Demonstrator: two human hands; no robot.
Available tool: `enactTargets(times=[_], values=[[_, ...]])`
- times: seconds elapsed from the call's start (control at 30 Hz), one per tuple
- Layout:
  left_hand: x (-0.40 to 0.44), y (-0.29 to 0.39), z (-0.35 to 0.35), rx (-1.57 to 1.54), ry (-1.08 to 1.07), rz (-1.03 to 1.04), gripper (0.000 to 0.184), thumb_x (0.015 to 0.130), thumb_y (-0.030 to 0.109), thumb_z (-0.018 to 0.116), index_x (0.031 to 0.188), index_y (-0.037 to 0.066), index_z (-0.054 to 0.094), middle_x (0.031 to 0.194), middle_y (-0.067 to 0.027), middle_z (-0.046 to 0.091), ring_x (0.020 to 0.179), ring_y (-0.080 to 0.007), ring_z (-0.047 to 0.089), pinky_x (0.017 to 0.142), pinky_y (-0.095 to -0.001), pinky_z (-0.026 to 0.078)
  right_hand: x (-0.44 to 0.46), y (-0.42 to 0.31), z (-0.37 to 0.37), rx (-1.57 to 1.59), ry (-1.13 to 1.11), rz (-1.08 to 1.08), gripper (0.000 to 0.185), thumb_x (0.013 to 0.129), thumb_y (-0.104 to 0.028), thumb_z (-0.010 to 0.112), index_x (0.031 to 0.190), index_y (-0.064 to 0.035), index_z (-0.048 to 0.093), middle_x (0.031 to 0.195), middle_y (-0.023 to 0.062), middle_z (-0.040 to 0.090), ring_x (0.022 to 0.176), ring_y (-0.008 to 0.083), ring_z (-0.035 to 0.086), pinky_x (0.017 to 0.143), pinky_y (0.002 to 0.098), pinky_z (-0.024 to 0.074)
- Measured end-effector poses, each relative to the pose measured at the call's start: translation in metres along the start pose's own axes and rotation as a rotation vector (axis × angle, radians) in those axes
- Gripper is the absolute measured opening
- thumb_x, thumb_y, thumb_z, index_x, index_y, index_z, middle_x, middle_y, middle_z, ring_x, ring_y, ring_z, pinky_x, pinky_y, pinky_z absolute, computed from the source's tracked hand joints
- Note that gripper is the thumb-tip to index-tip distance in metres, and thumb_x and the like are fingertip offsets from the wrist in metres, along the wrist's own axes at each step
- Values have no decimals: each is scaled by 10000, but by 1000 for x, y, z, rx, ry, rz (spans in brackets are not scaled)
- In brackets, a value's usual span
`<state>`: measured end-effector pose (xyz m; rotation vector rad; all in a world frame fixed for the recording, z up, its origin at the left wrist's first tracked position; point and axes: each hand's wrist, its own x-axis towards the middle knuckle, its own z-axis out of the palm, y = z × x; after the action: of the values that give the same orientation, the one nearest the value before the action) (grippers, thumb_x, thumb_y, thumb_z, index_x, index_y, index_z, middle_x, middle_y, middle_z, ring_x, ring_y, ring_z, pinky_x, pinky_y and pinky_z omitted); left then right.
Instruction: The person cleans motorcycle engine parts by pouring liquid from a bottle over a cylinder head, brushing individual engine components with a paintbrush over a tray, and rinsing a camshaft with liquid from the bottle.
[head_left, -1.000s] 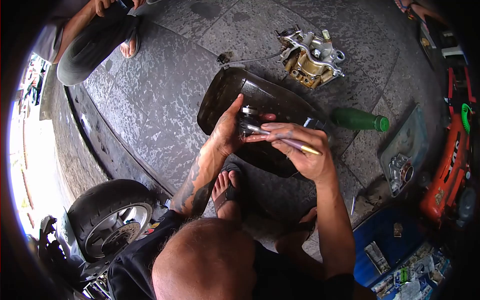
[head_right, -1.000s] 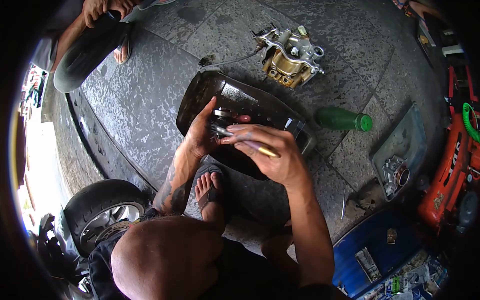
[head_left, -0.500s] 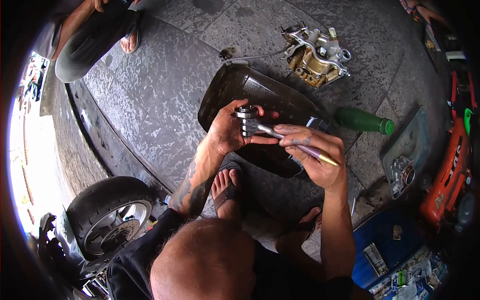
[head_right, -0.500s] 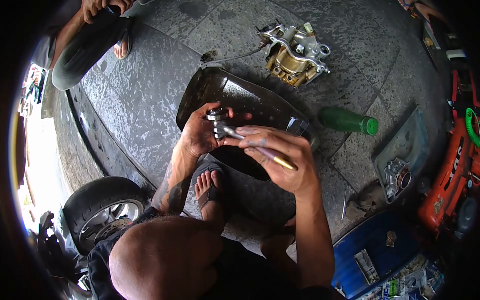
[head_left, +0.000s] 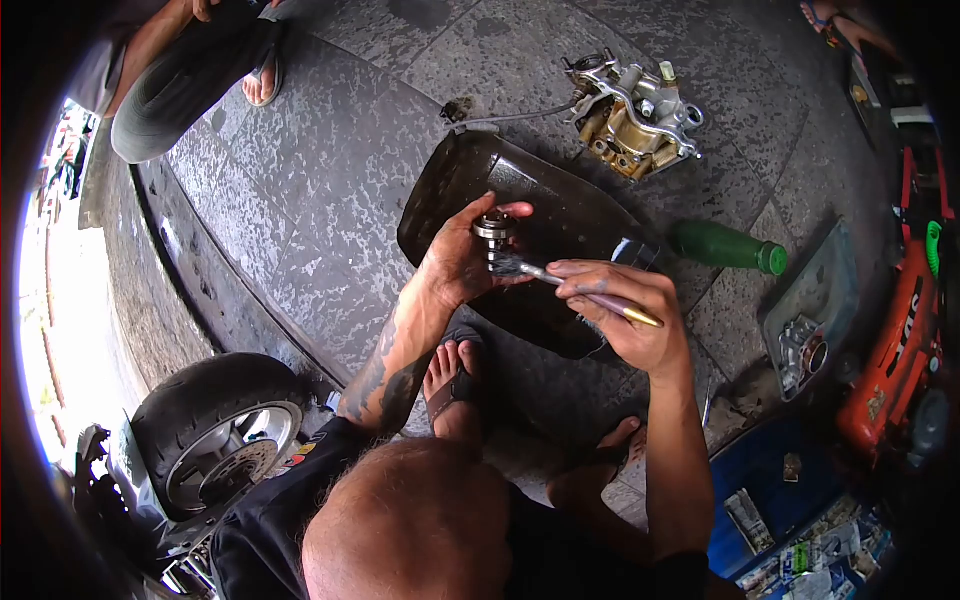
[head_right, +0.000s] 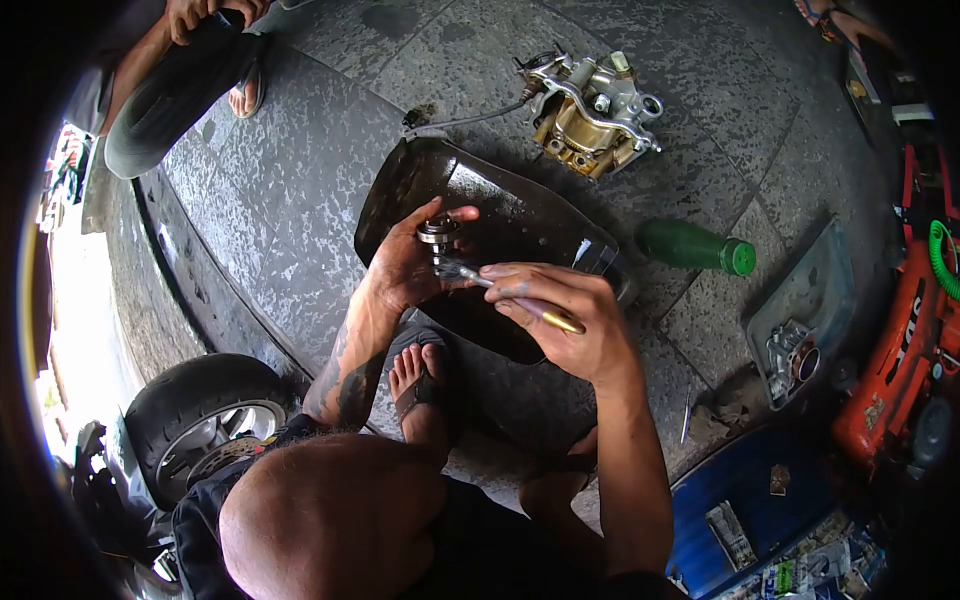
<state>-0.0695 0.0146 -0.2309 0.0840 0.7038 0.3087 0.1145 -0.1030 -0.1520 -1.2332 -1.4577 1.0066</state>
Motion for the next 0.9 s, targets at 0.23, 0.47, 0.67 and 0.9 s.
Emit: enactTargets(times=[0.23, 0.47, 0.67, 0.9], values=[[4, -13, -3, 3, 149, 105, 566, 914, 613, 436, 959, 74, 606, 739, -47, 606, 704, -213, 646, 578, -405, 571, 9, -8, 6, -94, 3, -131, 170, 750, 16, 712, 914, -13, 677, 1022, 124, 690, 964, 275, 677, 791, 326, 563], [-2, -15, 7, 11, 158, 24, 584, 894, 567, 522, 934, -9, 612, 795, -100, 622, 733, -241, 669, 621, -443, 611, 5, -13, 0, -129, 59, -168, 161, 769, 20, 694, 926, -12, 677, 1040, 140, 684, 984, 277, 671, 803, 328, 560], [-4, -16, -2, -123, -38, -8, 553, 952, 518, 422, 942, 12, 642, 844, -138, 675, 796, -285, 678, 759, -496, 575, -13, 6, -6, -86, 147, -8, 149, 769, 44, 688, 912, 6, 675, 1039, 156, 682, 978, 274, 674, 822, 331, 558], [0, -16, -4, 37, 0, 51, 668, 957, 611, 264, 989, 55, 632, 814, -65, 633, 757, -224, 654, 677, -424, 570, -6, -6, 9, -58, 95, -65, 146, 754, 0, 711, 895, -14, 678, 1024, 141, 691, 1004, 285, 665, 855, 350, 543]])
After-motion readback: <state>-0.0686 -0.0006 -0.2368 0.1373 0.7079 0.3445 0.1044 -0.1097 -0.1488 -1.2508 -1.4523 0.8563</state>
